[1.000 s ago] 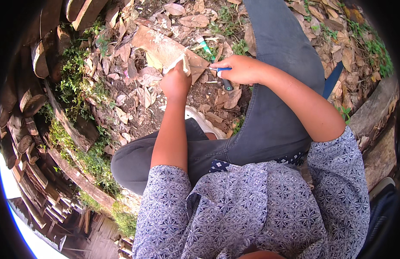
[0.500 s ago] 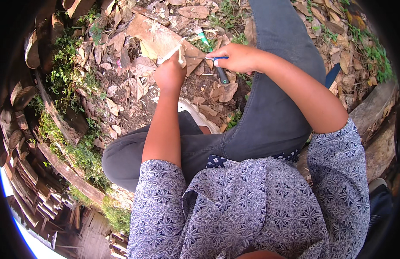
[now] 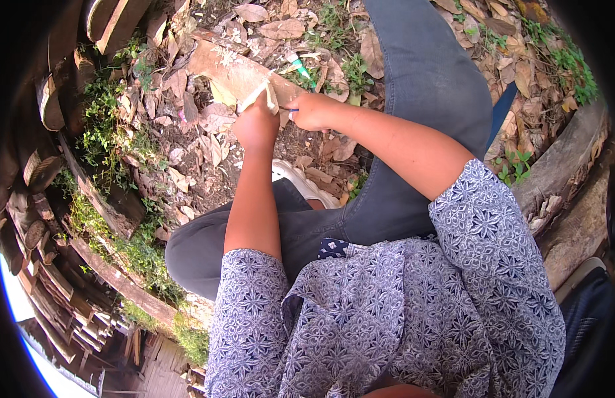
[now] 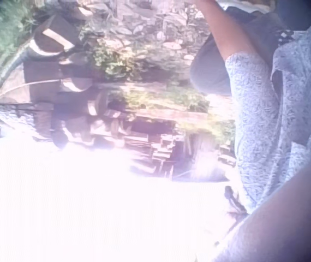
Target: The person sits on the ground and uses a chisel and hammer to carve and shape a small wooden box. They repeatedly strike the chisel to remove wood and refine the edges of the box.
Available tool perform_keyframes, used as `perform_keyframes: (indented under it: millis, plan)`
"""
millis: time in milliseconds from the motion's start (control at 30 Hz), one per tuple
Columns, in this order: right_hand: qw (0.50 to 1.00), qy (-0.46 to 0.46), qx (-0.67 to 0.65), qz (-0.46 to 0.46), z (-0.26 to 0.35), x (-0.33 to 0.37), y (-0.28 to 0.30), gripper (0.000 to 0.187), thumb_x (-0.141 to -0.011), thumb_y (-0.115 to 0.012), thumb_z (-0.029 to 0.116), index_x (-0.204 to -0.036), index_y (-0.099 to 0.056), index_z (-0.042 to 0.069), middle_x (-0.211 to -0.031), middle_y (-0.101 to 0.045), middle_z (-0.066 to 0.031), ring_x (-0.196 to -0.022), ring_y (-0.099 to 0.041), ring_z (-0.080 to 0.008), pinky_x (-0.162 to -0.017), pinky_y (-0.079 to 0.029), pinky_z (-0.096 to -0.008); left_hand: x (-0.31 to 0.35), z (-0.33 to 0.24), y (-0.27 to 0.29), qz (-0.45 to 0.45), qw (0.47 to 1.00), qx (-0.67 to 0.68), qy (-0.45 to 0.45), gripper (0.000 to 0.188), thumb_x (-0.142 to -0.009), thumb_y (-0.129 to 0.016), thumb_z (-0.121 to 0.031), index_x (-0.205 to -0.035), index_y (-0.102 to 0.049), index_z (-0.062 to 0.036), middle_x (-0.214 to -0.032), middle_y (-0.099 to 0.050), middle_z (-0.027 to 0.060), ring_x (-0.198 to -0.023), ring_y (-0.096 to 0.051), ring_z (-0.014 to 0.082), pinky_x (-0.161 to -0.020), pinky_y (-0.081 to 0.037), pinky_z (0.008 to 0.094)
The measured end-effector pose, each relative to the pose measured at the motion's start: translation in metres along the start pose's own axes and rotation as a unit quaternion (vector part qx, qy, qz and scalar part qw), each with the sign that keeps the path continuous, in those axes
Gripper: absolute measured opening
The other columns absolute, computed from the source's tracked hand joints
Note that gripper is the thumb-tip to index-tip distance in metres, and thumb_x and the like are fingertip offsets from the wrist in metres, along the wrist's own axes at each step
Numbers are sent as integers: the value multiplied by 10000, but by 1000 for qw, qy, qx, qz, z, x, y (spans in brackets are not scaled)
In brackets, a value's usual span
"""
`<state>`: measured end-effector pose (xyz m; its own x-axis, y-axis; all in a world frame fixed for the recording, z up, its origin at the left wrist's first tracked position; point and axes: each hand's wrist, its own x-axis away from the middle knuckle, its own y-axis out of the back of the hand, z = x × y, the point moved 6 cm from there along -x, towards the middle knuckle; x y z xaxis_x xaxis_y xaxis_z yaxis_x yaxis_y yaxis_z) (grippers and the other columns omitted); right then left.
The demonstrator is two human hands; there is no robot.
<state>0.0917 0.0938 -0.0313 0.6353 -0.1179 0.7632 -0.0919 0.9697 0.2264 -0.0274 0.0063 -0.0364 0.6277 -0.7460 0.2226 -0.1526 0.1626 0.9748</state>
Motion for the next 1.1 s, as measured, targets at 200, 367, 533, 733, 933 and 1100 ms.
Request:
perform_keyframes:
  millis: [200,367,533,733,933,1100]
  plan:
    - [1000,-4,-17,-14,-31,22,13,465,-1004,-501,271,-1463,-571,239,-967,-741,-152,-575,-668,-235,-589,-579,-377,0,5,0,11,1000,11,3,547,-771,-807,-362,-1292,-684,-248,-861,-755,127,-784,-745,313,-696,-595,442]
    - [999,42,-28,-5,-21,54,41,495,-977,-502,253,-1467,-568,245,-828,-710,-109,-520,-624,-221,-534,-556,-379,0,5,1,14,1000,5,10,545,-769,-802,-365,-1289,-683,-255,-867,-756,125,-786,-743,313,-700,-595,444]
    - [999,47,-24,1,-19,56,47,505,-972,-492,245,-1472,-564,251,-789,-683,-84,-506,-600,-203,-505,-531,-363,-2,3,4,17,1000,4,9,530,-769,-803,-362,-1276,-693,-251,-858,-755,130,-787,-744,312,-701,-596,442]
    - [999,50,-16,10,-15,54,52,505,-980,-489,244,-1481,-554,250,-719,-646,-62,-483,-560,-189,-480,-503,-349,-1,2,3,4,1000,-2,4,543,-768,-808,-358,-1287,-689,-252,-839,-752,143,-764,-745,316,-687,-598,447]
    - [999,18,10,43,-7,45,56,513,-1000,-496,241,-1512,-514,242,-663,-573,-40,-474,-512,-162,-444,-472,-348,1,2,4,19,1000,-3,14,554,-778,-799,-358,-1308,-676,-255,-834,-752,145,-759,-744,325,-685,-599,450]
    - [998,11,7,67,-4,38,60,490,-1022,-513,266,-1510,-517,225,-646,-546,-30,-474,-519,-151,-431,-464,-341,2,2,6,0,1000,7,-8,522,-758,-808,-306,-1258,-687,-217,-849,-750,132,-754,-742,314,-651,-587,440]
